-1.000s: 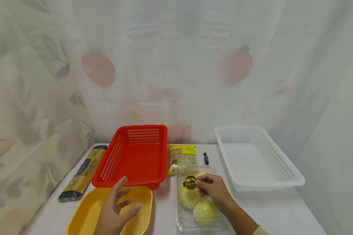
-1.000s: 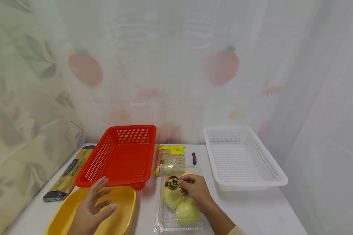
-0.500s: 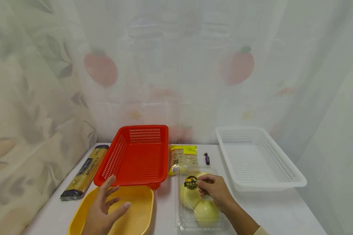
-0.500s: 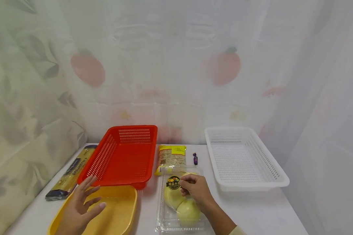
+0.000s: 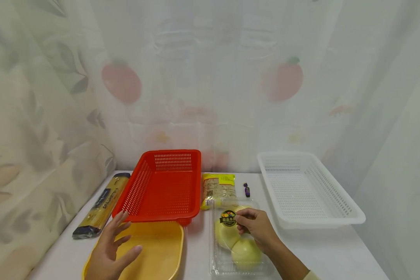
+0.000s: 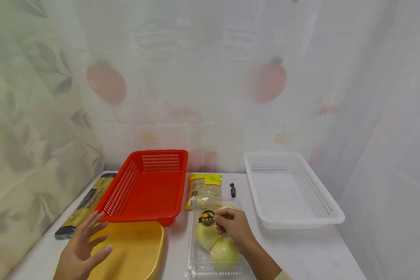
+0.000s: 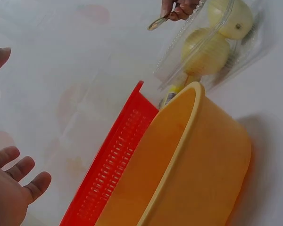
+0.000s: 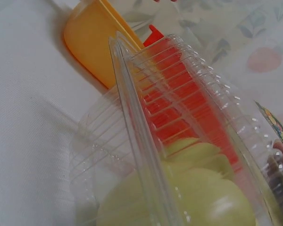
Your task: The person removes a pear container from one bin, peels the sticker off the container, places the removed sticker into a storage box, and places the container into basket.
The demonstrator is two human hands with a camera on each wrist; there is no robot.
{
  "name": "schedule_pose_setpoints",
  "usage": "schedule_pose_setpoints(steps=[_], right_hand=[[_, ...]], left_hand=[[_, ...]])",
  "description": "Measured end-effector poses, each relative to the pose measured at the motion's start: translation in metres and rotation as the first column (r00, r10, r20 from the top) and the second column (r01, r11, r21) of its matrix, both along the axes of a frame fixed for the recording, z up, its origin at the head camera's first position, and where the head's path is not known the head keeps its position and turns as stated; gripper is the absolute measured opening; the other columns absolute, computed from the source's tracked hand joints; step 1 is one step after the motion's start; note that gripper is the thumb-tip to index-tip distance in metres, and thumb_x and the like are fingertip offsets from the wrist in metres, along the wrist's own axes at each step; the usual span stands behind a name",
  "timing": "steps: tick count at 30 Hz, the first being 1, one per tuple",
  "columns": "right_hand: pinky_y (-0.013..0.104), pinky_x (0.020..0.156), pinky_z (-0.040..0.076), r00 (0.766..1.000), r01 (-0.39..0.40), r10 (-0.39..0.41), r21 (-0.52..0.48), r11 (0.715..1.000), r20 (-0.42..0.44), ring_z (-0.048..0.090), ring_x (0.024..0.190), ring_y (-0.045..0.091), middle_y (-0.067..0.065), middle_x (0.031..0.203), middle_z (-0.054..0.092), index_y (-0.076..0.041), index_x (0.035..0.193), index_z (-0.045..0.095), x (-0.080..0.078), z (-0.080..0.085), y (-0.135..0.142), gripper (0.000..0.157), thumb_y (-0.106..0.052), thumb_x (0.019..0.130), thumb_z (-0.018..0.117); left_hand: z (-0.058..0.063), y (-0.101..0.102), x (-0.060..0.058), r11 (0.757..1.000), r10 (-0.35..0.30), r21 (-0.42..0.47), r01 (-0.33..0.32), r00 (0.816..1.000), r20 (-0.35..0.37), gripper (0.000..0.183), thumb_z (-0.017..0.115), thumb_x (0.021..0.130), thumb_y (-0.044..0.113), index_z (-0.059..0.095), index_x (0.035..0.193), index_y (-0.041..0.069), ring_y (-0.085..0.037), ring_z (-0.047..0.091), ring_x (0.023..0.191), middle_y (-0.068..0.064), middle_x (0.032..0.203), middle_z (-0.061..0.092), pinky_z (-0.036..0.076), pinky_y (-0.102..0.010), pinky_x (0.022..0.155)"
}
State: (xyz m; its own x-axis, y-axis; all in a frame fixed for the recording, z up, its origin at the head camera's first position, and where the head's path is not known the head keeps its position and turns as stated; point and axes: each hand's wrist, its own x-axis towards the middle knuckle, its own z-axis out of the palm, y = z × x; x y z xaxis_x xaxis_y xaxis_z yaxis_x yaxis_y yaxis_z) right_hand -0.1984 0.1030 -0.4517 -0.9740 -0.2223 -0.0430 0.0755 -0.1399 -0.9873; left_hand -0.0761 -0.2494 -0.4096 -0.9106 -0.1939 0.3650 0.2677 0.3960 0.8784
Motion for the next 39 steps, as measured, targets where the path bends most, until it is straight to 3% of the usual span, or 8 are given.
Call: schedule_pose_setpoints(steps=[4,9,17,26,33,39], right_hand=[[0.029,0.057,0.054,1.0,0.002,-0.002,0.002,1.0,0.003,0.059,0.064,0.018,0.013,0.077,0.062,0.012,0.098,0.063,-0.001,-0.001,0.0,0.019,-0.001,0.087,0.069],[0.029,0.057,0.054,1.0,0.001,-0.001,0.004,1.0,0.003,0.059,0.064,0.018,0.013,0.077,0.061,0.011,0.097,0.064,-0.001,-0.001,0.001,0.018,-0.001,0.086,0.07],[0.029,0.057,0.054,1.0,-0.002,0.002,-0.004,1.0,-0.014,0.06,0.064,0.018,0.012,0.077,0.062,0.012,0.098,0.063,-0.002,-0.003,0.002,0.02,-0.003,0.087,0.07],[0.029,0.058,0.054,1.0,0.006,-0.006,-0.006,1.0,0.006,0.059,0.065,0.018,0.013,0.078,0.062,0.012,0.098,0.063,-0.003,-0.004,0.002,0.019,-0.002,0.087,0.07],[0.029,0.059,0.054,1.0,0.002,-0.002,-0.009,1.0,0.004,0.06,0.064,0.018,0.013,0.078,0.061,0.012,0.099,0.063,-0.002,-0.003,0.002,0.02,-0.003,0.087,0.07],[0.029,0.059,0.054,1.0,0.002,-0.002,-0.017,1.0,0.019,0.06,0.065,0.019,0.013,0.079,0.061,0.011,0.099,0.063,-0.003,-0.002,0.003,0.02,-0.003,0.087,0.07]], left_hand=[[-0.002,-0.007,0.003,0.999,0.01,-0.032,-0.011,1.0,-0.016,0.09,0.076,0.08,-0.004,0.027,0.153,0.017,-0.003,0.042,0.117,0.002,0.146,0.037,0.04,-0.009,0.086],[-0.005,-0.017,0.007,0.992,0.074,-0.109,-0.071,0.997,0.018,0.09,0.079,0.08,0.006,0.028,0.152,0.021,-0.004,0.04,0.119,-0.002,0.147,0.037,0.038,-0.007,0.086],[-0.013,-0.03,0.007,0.964,0.216,-0.182,-0.193,0.97,0.111,0.092,0.083,0.077,0.024,0.03,0.152,0.018,0.0,0.037,0.114,-0.009,0.145,0.039,0.032,-0.001,0.081],[-0.023,-0.045,0.007,0.954,0.26,-0.202,-0.22,0.945,0.2,0.092,0.083,0.078,0.029,0.029,0.152,0.014,-0.013,0.036,0.116,-0.012,0.145,0.04,0.028,0.0,0.077],[-0.035,-0.055,0.007,0.954,0.256,-0.226,-0.196,0.925,0.28,0.097,0.081,0.079,0.034,0.023,0.154,0.014,-0.031,0.035,0.124,-0.018,0.147,0.036,0.034,-0.022,0.083],[-0.043,-0.06,0.011,0.942,0.265,-0.271,-0.198,0.935,0.236,0.091,0.079,0.08,0.035,0.027,0.152,0.014,-0.031,0.034,0.123,-0.02,0.144,0.04,0.021,-0.003,0.076]])
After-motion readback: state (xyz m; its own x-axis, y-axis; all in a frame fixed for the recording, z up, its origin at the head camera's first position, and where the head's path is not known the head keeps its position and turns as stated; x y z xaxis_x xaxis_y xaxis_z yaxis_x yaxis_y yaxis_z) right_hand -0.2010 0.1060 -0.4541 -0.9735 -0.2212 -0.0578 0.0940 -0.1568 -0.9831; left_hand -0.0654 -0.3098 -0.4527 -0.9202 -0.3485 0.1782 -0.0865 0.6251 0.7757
